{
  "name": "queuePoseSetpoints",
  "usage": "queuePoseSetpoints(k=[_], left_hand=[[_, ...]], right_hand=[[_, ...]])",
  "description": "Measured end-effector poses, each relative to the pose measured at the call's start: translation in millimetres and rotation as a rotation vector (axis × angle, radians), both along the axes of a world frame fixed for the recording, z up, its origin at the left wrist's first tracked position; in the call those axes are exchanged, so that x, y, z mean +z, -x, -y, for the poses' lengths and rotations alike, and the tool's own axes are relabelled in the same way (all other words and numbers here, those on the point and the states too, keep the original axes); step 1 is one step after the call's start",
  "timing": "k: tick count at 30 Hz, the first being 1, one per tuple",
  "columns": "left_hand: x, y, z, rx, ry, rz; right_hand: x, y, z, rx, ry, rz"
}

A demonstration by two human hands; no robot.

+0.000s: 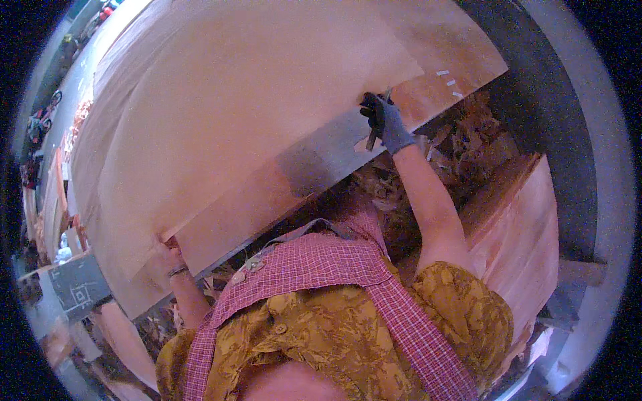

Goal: The person handles large sheets of thin wood veneer on a metal table, using a small handheld blade to trim edges and then stacking the sheets into piles.

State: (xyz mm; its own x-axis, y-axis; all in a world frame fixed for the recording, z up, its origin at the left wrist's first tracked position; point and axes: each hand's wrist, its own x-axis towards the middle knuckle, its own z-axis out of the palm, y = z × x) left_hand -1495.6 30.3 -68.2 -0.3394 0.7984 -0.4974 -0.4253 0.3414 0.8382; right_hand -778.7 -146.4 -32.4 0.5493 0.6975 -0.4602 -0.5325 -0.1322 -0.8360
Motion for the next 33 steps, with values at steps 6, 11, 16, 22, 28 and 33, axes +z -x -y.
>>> queuePoseSetpoints(k=[6, 11, 16, 22, 28, 33], left_hand=[[-31, 36, 30, 0.112, 0.112, -0.087], [-39, -28, 78, 0.173, 0.171, 0.204], [-42, -90, 99, 0.261, 0.241, 0.167], [-22, -122, 132, 0.19, 0.369, -0.019], [-12, -113, 128, 0.265, 0.353, -0.274], [-21, -87, 138, 0.347, 0.293, -0.408]], right_hand=[[-7, 45, -10, 0.061, 0.034, 0.045], [-6, 71, 20, 0.225, 0.243, -0.02], [36, 41, 38, 0.611, 0.349, 1.034], [36, -7, 6, 0.857, 0.312, 1.958], [20, -6, 10, 1.049, 0.263, 1.988], [14, 18, 21, 1.053, 0.205, 2.018]])
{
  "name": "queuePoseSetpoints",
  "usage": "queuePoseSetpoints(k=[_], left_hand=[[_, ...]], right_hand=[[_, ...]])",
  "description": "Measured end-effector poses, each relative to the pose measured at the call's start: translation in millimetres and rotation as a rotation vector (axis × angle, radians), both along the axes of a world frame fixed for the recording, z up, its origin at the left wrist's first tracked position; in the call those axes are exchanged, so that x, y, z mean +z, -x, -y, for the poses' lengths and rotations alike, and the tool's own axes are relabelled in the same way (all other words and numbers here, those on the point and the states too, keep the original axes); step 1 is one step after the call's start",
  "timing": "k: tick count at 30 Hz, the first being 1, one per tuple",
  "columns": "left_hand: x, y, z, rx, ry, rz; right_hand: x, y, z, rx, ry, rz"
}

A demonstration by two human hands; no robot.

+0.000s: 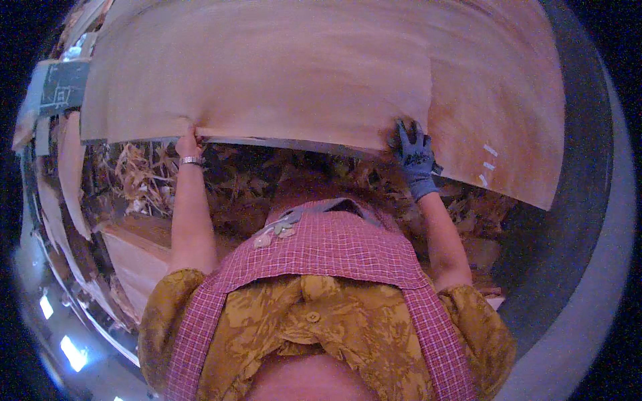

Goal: The person handles large sheets of thin wood veneer on a metal table, using a small handheld blade to trim edges and then stacking the sheets into piles.

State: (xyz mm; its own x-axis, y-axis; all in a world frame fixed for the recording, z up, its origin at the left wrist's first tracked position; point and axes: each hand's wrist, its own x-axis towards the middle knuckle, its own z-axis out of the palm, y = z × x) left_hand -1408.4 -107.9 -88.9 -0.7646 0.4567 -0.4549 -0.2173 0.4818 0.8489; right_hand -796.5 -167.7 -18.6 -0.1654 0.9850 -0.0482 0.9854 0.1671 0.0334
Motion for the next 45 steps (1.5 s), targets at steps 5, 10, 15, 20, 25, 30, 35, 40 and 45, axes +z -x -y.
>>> queuePoseSetpoints(k=[5, 10, 15, 20, 25, 30, 35, 40, 45], left_hand=[[-1, -19, 9, 0.021, 0.025, -0.144], [-15, -8, 12, 0.056, -0.047, -0.183], [-22, -5, 13, 0.075, 0.12, -0.231], [7, -26, 21, 0.077, 0.381, -0.468], [33, -57, 25, -0.294, 0.276, -0.993], [23, -53, 41, -0.413, 0.191, -0.934], [42, -29, 50, -0.53, 0.213, -0.956], [48, -29, 49, -0.507, 0.194, -0.908], [48, -41, 51, -0.38, 0.117, -0.913]], right_hand=[[-11, -3, 12, -0.009, 0.008, -0.023], [1, 4, 11, 0.036, -0.003, -0.129], [9, 10, 9, 0.029, 0.04, -0.099], [18, 8, 8, 0.016, 0.022, -0.249], [24, 18, -22, -0.127, 0.012, -0.533], [58, 165, -90, 0.308, 0.217, -0.722], [46, 330, -136, 0.797, 0.336, -0.544], [2, 452, -171, 1.35, 0.095, -0.107], [-12, 498, -173, 1.636, 0.014, 0.247]])
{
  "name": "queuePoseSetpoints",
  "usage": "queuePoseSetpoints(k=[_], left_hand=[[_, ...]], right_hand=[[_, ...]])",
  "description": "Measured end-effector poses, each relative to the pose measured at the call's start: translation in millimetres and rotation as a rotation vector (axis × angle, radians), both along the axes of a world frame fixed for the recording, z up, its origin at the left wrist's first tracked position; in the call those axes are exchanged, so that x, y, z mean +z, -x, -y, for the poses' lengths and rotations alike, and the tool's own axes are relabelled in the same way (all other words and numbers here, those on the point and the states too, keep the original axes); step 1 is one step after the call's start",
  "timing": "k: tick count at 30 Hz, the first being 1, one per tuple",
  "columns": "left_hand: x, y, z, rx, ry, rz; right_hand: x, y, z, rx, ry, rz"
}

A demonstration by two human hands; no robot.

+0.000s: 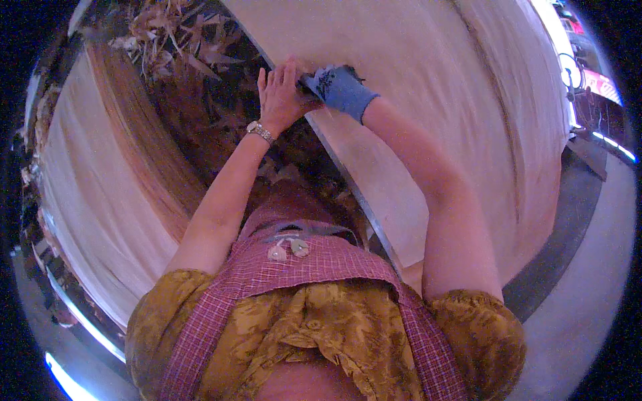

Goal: The person handles large sheets of thin wood veneer on a metal table, using a small handheld blade to trim edges and then stacking the sheets into piles.

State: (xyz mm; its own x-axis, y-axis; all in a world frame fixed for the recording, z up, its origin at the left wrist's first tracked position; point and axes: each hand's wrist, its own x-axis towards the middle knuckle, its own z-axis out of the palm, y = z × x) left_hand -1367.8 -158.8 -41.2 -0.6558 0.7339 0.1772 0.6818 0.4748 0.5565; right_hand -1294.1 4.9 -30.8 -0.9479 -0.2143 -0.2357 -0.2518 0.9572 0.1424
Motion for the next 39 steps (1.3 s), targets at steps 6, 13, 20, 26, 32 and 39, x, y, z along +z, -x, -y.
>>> queuePoseSetpoints(k=[6, 13, 20, 26, 32, 39], left_hand=[[2, -8, -9, 0.012, 0.184, -0.138], [-8, -19, -26, 0.045, 0.35, -0.173], [-6, -25, -47, 0.034, 0.555, -0.188], [-8, -162, -106, -0.439, 0.312, -0.464], [12, -265, -125, -0.583, 0.351, -0.119], [-10, -382, -123, -0.708, 0.118, -0.194]], right_hand=[[13, 11, -11, 0.034, 0.128, 0.098], [20, -76, -66, -0.127, 0.161, 0.088], [16, -255, -132, -0.416, 0.276, -0.044], [8, -350, -128, -0.589, 0.242, -0.022], [3, -466, -82, -0.794, 0.201, -0.046], [8, -518, -1, -1.233, 0.127, 0.078]])
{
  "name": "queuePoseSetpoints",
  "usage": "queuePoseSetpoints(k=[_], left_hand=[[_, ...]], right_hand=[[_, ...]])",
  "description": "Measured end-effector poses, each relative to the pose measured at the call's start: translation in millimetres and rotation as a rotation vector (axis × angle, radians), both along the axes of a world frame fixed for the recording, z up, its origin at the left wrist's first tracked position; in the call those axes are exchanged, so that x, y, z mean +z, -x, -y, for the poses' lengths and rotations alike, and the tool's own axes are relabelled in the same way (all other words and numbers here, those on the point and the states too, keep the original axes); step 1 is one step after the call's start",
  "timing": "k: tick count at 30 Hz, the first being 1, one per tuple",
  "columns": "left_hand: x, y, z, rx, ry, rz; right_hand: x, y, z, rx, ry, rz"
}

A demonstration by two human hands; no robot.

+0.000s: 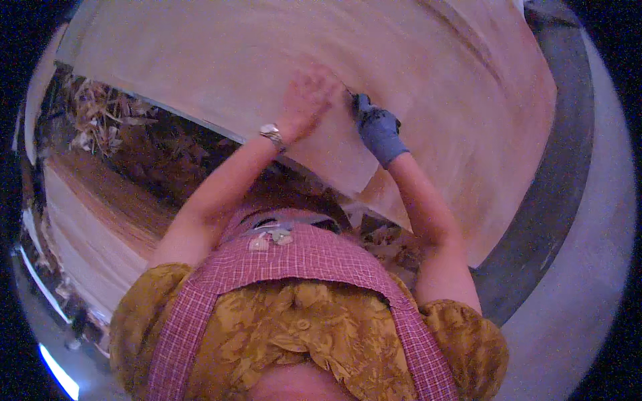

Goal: The person handles large sheets of thin wood veneer on a metal table, using a small handheld blade to trim edges and then stacking the sheets into piles.

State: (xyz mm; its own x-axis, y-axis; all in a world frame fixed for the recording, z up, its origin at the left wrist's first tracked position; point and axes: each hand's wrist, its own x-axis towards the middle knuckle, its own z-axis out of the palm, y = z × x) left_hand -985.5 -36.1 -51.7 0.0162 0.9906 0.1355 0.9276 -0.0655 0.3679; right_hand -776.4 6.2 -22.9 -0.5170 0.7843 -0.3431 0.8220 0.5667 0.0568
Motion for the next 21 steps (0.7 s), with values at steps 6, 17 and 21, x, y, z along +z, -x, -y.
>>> queuePoseSetpoints(k=[6, 17, 21], left_hand=[[-9, -30, 20, -0.053, -0.152, 0.108], [-16, -28, 20, -0.11, -0.124, -0.049], [-7, -13, 8, -0.168, -0.138, -0.081]], right_hand=[[14, -20, 134, -0.254, -0.02, -0.2], [-17, -55, 296, -0.499, 0.389, -0.066], [-17, -42, 292, -0.348, 0.068, -0.223]])
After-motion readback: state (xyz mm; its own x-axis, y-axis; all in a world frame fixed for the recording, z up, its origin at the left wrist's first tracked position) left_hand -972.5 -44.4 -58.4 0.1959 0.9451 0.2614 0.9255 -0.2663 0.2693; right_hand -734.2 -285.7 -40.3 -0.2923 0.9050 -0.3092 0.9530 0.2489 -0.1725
